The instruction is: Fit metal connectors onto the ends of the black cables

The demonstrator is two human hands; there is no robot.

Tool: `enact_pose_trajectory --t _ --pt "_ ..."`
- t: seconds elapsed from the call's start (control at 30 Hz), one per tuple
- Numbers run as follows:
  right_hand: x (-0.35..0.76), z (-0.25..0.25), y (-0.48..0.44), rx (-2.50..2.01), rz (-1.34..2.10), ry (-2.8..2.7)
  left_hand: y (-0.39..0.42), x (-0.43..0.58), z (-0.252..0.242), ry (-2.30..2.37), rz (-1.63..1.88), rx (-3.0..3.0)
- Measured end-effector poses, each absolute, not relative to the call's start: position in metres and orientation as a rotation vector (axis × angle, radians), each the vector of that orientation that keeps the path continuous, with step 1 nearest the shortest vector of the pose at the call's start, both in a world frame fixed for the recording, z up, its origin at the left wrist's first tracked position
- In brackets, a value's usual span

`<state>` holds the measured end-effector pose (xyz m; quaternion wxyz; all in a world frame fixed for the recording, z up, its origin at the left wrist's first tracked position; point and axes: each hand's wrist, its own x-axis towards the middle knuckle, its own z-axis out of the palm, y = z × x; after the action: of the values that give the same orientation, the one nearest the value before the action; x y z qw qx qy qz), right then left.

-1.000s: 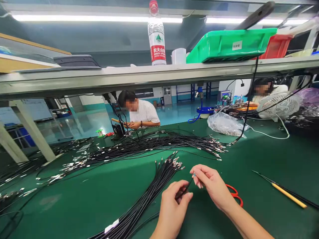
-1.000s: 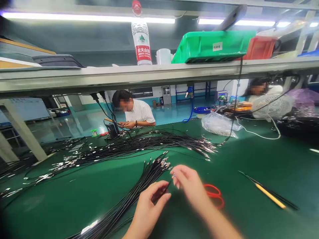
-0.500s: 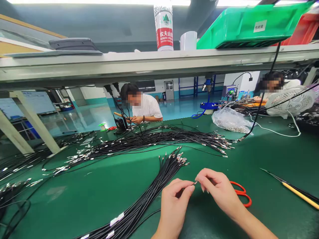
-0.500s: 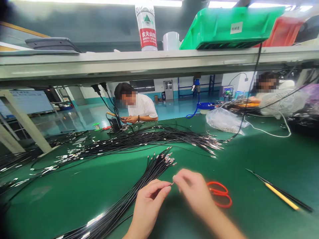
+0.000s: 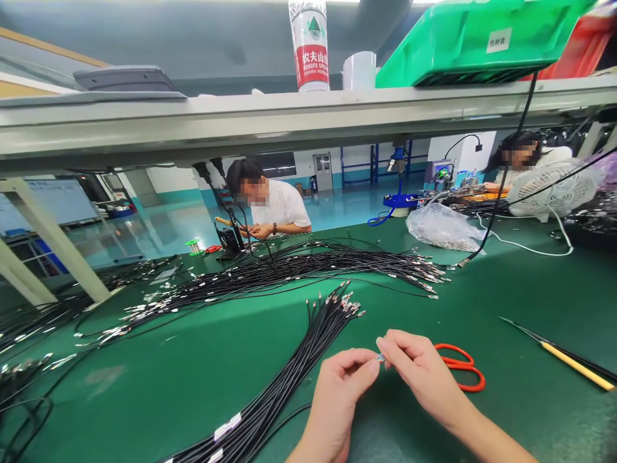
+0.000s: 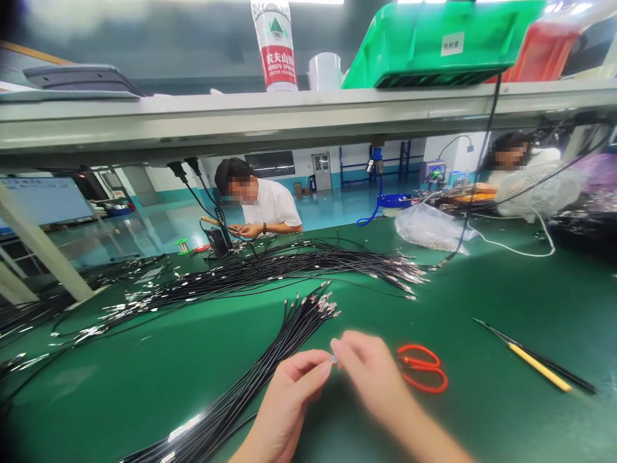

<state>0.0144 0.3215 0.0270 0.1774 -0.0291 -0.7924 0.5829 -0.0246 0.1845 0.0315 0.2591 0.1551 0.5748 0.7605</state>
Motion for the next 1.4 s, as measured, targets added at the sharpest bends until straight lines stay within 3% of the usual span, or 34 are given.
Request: enact_pose_trajectory --t 0.97,1.4 --pt "0.014 0.021 0.319 0.027 1.833 -2.159 0.186 -0.023 0.027 1.424 2.129 0.423" --pt "0.014 0.018 0.319 -0.066 1.715 -2.208 0.188 -0.021 0.039 1.726 2.083 0.442"
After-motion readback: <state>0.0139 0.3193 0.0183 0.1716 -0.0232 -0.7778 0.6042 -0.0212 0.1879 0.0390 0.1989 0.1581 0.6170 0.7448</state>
